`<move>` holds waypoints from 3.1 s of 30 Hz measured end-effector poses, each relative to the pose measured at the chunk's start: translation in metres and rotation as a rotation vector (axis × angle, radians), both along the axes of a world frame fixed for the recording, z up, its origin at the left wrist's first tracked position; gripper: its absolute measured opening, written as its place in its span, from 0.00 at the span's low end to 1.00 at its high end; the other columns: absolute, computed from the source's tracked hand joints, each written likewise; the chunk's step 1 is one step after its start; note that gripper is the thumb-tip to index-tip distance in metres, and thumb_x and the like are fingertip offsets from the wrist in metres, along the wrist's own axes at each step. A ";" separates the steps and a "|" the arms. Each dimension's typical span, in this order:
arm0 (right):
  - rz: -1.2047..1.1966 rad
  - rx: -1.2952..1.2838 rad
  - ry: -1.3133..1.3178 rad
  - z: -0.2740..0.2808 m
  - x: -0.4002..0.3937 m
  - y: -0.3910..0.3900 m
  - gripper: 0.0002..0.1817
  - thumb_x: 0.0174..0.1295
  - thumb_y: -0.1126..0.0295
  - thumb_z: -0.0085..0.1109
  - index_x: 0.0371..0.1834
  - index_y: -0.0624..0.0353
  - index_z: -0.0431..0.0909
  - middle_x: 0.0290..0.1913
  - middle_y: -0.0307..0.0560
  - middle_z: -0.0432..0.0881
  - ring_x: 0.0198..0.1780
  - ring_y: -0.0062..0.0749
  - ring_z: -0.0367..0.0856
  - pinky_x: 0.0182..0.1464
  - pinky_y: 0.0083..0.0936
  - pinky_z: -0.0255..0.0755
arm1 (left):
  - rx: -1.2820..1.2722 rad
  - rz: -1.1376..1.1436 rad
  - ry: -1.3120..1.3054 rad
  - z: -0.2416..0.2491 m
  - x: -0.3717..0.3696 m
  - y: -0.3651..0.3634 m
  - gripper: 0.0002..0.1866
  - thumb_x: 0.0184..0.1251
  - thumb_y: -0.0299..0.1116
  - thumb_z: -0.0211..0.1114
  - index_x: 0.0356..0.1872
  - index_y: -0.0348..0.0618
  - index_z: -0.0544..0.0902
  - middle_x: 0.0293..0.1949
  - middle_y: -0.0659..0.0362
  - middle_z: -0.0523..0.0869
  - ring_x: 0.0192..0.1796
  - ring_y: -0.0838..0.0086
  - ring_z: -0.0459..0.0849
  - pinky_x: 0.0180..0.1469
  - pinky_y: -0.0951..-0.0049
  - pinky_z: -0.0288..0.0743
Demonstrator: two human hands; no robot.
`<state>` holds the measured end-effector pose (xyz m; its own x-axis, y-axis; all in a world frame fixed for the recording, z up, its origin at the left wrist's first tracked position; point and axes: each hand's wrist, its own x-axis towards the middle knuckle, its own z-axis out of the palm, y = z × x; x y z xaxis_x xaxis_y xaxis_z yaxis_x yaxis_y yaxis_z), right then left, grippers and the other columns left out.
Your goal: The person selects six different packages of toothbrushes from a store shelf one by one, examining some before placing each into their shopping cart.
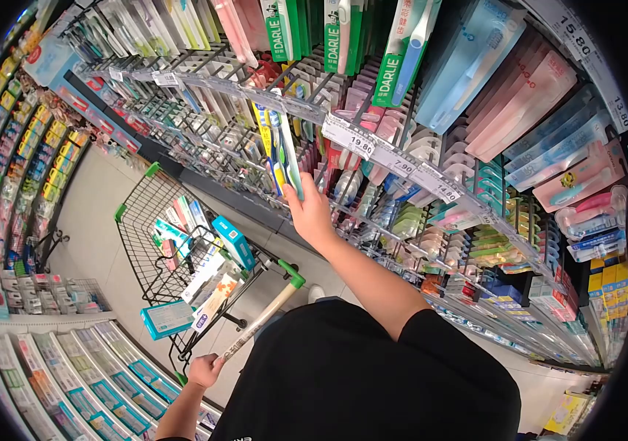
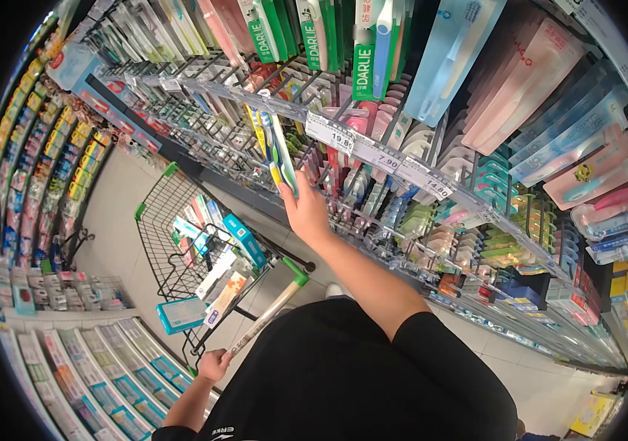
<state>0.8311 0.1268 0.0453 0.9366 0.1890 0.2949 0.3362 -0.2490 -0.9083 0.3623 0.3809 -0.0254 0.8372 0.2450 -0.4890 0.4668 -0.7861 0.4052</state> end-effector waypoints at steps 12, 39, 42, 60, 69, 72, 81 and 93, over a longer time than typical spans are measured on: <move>-0.119 -0.047 -0.105 -0.012 0.005 0.005 0.18 0.78 0.59 0.63 0.60 0.58 0.73 0.41 0.62 0.90 0.35 0.59 0.90 0.33 0.51 0.80 | 0.059 -0.008 -0.002 0.003 0.001 -0.004 0.24 0.76 0.55 0.64 0.31 0.44 0.88 0.25 0.47 0.87 0.32 0.46 0.88 0.36 0.49 0.81; -0.106 -0.096 0.126 -0.010 0.054 0.011 0.21 0.81 0.50 0.58 0.47 0.61 0.72 0.32 0.67 0.86 0.39 0.71 0.85 0.40 0.58 0.75 | 0.116 0.018 -0.014 0.006 0.010 -0.015 0.25 0.74 0.56 0.65 0.29 0.44 0.87 0.26 0.47 0.87 0.33 0.46 0.89 0.37 0.49 0.81; -0.143 -0.184 0.072 -0.020 0.059 0.011 0.23 0.80 0.49 0.58 0.42 0.62 0.73 0.30 0.68 0.85 0.37 0.72 0.85 0.39 0.59 0.75 | 0.168 -0.019 -0.058 0.004 0.010 -0.018 0.25 0.74 0.57 0.65 0.29 0.44 0.87 0.26 0.47 0.87 0.32 0.46 0.88 0.37 0.49 0.81; 0.486 -0.243 0.008 -0.063 -0.045 0.019 0.17 0.80 0.58 0.58 0.38 0.61 0.79 0.35 0.60 0.87 0.40 0.65 0.85 0.39 0.55 0.75 | -0.063 0.125 0.049 0.002 0.019 -0.017 0.28 0.75 0.62 0.64 0.44 0.43 0.91 0.28 0.47 0.89 0.35 0.48 0.89 0.40 0.52 0.81; 0.925 -0.701 -0.308 -0.106 -0.086 0.024 0.16 0.78 0.56 0.56 0.36 0.55 0.78 0.31 0.51 0.88 0.35 0.55 0.89 0.37 0.53 0.81 | -0.410 0.378 -0.032 -0.006 0.021 -0.018 0.27 0.81 0.58 0.60 0.47 0.41 0.91 0.29 0.55 0.86 0.34 0.71 0.83 0.40 0.65 0.76; 0.741 -0.657 -0.494 -0.107 -0.098 0.007 0.18 0.78 0.55 0.59 0.32 0.54 0.77 0.28 0.47 0.86 0.29 0.51 0.87 0.31 0.47 0.80 | -0.482 0.480 -0.054 -0.009 0.021 -0.024 0.28 0.83 0.57 0.59 0.51 0.39 0.90 0.33 0.57 0.88 0.38 0.75 0.83 0.43 0.68 0.77; 0.633 -0.724 -0.328 -0.090 -0.100 -0.010 0.20 0.77 0.54 0.60 0.29 0.55 0.76 0.28 0.48 0.84 0.30 0.53 0.86 0.33 0.49 0.79 | -0.027 0.693 -0.301 -0.038 0.102 0.007 0.17 0.80 0.46 0.67 0.51 0.41 0.87 0.36 0.53 0.90 0.38 0.65 0.88 0.46 0.64 0.82; 0.618 -0.697 -0.371 -0.095 -0.098 -0.012 0.15 0.74 0.60 0.62 0.29 0.53 0.75 0.27 0.44 0.84 0.29 0.50 0.86 0.32 0.47 0.79 | 0.453 0.223 0.103 -0.118 0.168 0.065 0.17 0.70 0.45 0.74 0.51 0.47 0.87 0.54 0.51 0.88 0.63 0.53 0.85 0.62 0.51 0.82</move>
<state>0.7332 0.1153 -0.0494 0.4867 0.8534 0.1868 0.8189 -0.3712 -0.4377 0.5300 0.4460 -0.1435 0.6933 0.6186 -0.3696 0.6626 -0.7489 -0.0104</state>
